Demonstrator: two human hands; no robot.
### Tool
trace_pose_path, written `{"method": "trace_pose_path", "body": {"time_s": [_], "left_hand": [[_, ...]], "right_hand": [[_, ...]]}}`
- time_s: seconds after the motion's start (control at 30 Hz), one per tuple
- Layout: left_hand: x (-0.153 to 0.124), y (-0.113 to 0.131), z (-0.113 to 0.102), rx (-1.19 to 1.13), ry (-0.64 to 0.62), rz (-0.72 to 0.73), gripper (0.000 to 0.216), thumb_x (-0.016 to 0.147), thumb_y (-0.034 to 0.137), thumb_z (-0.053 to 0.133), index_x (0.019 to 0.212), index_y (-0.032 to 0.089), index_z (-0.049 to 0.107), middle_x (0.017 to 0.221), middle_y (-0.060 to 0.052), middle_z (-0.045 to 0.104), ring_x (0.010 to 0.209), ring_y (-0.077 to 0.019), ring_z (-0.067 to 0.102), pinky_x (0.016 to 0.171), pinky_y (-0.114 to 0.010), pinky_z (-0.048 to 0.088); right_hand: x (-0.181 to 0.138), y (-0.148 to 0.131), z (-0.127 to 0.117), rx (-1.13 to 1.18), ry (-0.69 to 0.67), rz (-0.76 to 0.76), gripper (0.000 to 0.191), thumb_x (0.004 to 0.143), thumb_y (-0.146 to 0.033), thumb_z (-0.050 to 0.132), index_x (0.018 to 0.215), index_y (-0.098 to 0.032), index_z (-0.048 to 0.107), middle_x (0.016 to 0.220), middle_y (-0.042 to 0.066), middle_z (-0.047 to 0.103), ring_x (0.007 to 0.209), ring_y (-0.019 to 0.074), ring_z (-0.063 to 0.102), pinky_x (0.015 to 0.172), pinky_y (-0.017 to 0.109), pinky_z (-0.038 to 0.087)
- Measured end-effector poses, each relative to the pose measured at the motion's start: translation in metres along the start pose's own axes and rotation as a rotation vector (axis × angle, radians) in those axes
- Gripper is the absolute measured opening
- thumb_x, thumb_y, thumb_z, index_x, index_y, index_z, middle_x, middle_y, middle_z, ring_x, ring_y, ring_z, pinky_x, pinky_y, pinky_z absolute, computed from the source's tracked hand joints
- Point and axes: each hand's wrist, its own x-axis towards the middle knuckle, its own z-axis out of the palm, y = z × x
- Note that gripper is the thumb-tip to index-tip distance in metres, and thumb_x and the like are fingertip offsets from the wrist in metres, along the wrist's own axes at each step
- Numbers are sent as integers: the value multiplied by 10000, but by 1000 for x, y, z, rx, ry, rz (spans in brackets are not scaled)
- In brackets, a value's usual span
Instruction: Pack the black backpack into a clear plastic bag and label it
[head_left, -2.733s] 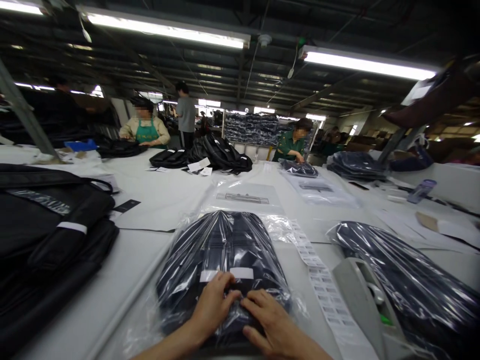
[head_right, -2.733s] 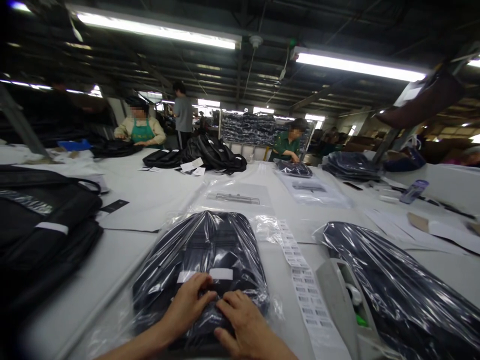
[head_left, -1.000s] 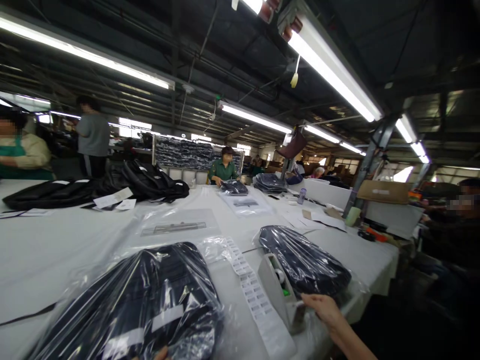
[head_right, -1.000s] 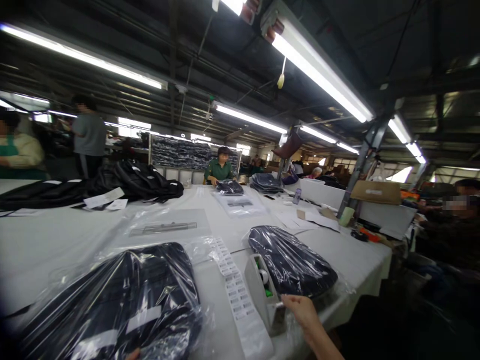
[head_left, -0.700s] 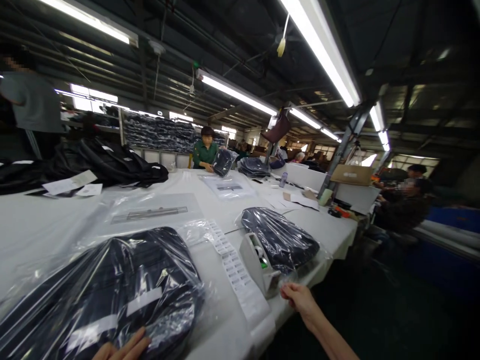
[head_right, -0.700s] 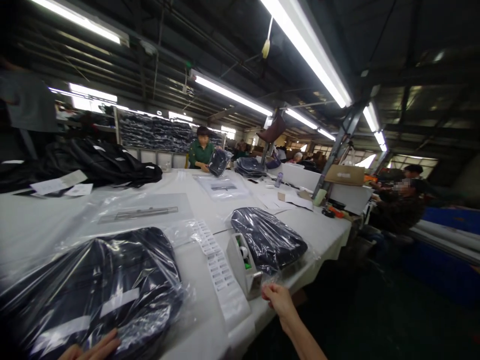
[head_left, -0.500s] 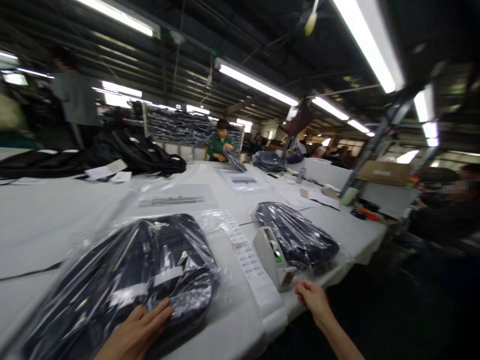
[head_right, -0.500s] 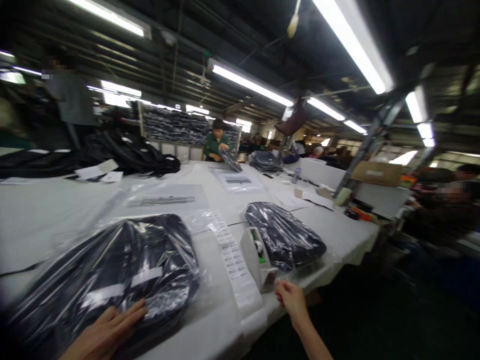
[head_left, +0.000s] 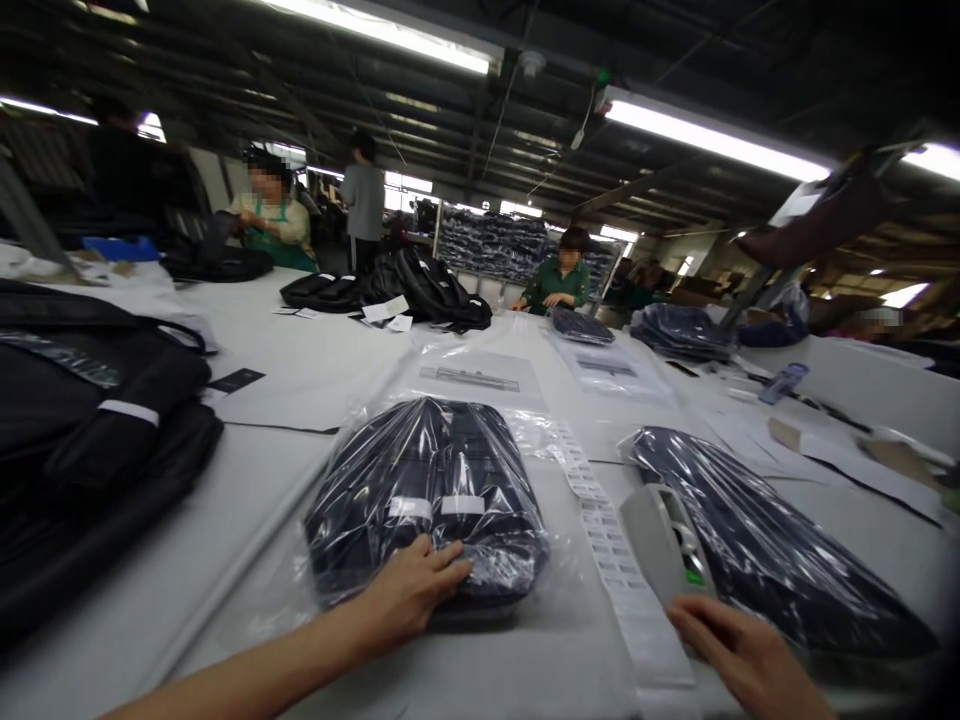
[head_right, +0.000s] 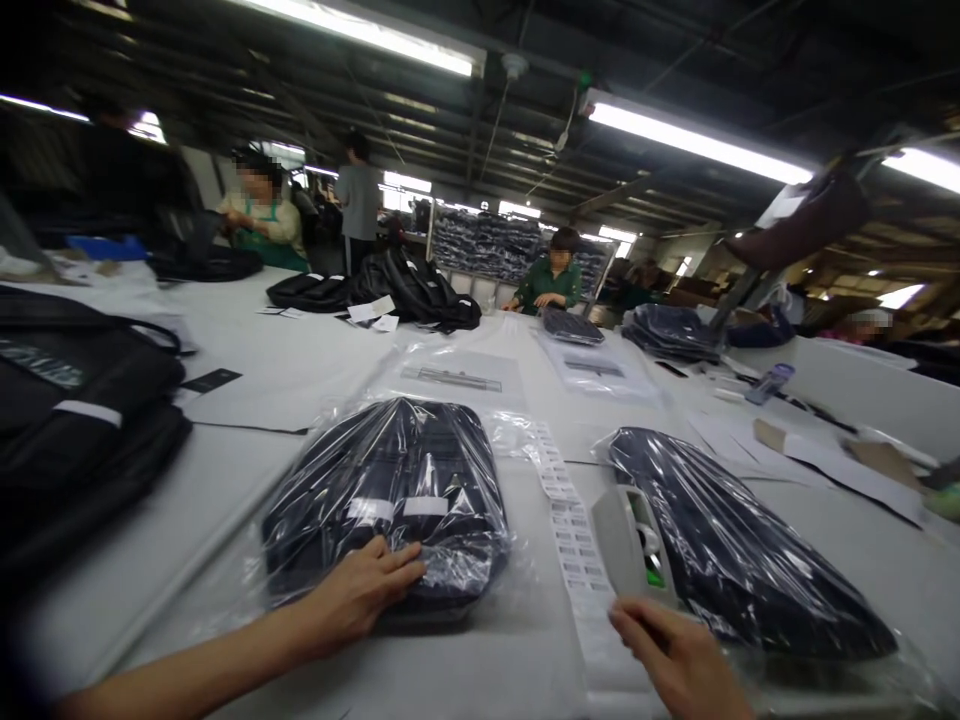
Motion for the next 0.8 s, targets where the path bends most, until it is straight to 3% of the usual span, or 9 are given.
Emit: {"method": "trace_pose_path", "body": {"time_s": [0.1, 0.17, 0.23, 0.33, 0.53, 0.67, 0.73, 0.8], "left_hand": [[-1, 2, -2, 12, 24, 4, 371, 868, 165, 389, 1213, 286, 451, 1351, -8, 469, 804, -206, 431, 692, -341, 389], [-2, 3, -3, 23, 29, 3, 374, 863, 164, 393, 1213, 288, 445, 1343, -10, 472, 797, -203, 430, 688, -339, 385], [-2, 3, -2, 32, 26, 0, 383, 854, 166, 404, 1216, 288, 435, 1340, -14, 468, 792, -202, 430, 685, -338, 382], [-3, 3, -1, 28, 20, -11, 419, 815, 140, 435, 1207, 290, 433, 1312, -10, 478, 805, -206, 429, 662, -326, 376], [-2, 3, -2, -8, -9, -18, 577, 693, 97, 493, 1229, 294, 409, 1297, -8, 476, 797, -219, 422, 614, -322, 373], [-2, 2, -2, -47, -23, -26, 546, 710, 97, 478, 1214, 297, 422, 1239, -18, 516, 797, -224, 429, 628, -331, 398], [-2, 1, 1, -52, -36, -32, 569, 707, 89, 481, 1229, 303, 405, 1310, -40, 464, 831, -231, 448, 650, -341, 417], [-3, 0, 4, -36, -40, -46, 602, 694, 80, 491, 1244, 302, 386, 1443, -80, 297, 866, -239, 469, 665, -356, 433]], "right_hand": [[53, -101, 0, 83, -362, -333, 300, 828, -421, 507, 738, -199, 688, 708, 15, 670, 689, 162, 598, 667, 230, 459], [87, -145, 14, 110, -604, -507, 272, 831, -393, 524, 787, -197, 708, 736, 16, 677, 692, 153, 596, 668, 231, 454], [117, -170, 36, 88, -795, -645, 257, 823, -378, 545, 856, -191, 718, 785, 23, 686, 716, 146, 603, 676, 224, 452], [151, -182, 70, -31, -965, -791, 225, 809, -327, 570, 907, -190, 720, 810, 20, 699, 709, 132, 608, 661, 203, 441], [174, -186, 115, -372, -971, -846, 212, 726, -132, 616, 876, -223, 734, 723, -20, 713, 627, 122, 598, 609, 194, 414], [175, -185, 132, -540, -906, -893, 166, 706, -153, 644, 825, -213, 742, 641, -9, 693, 535, 119, 533, 532, 211, 371], [176, -183, 136, -557, -886, -907, 125, 712, -188, 653, 799, -200, 742, 607, -2, 677, 509, 115, 504, 504, 215, 346], [178, -180, 137, -551, -886, -891, 101, 710, -221, 664, 777, -211, 740, 575, -16, 657, 494, 108, 492, 488, 210, 329]]}}
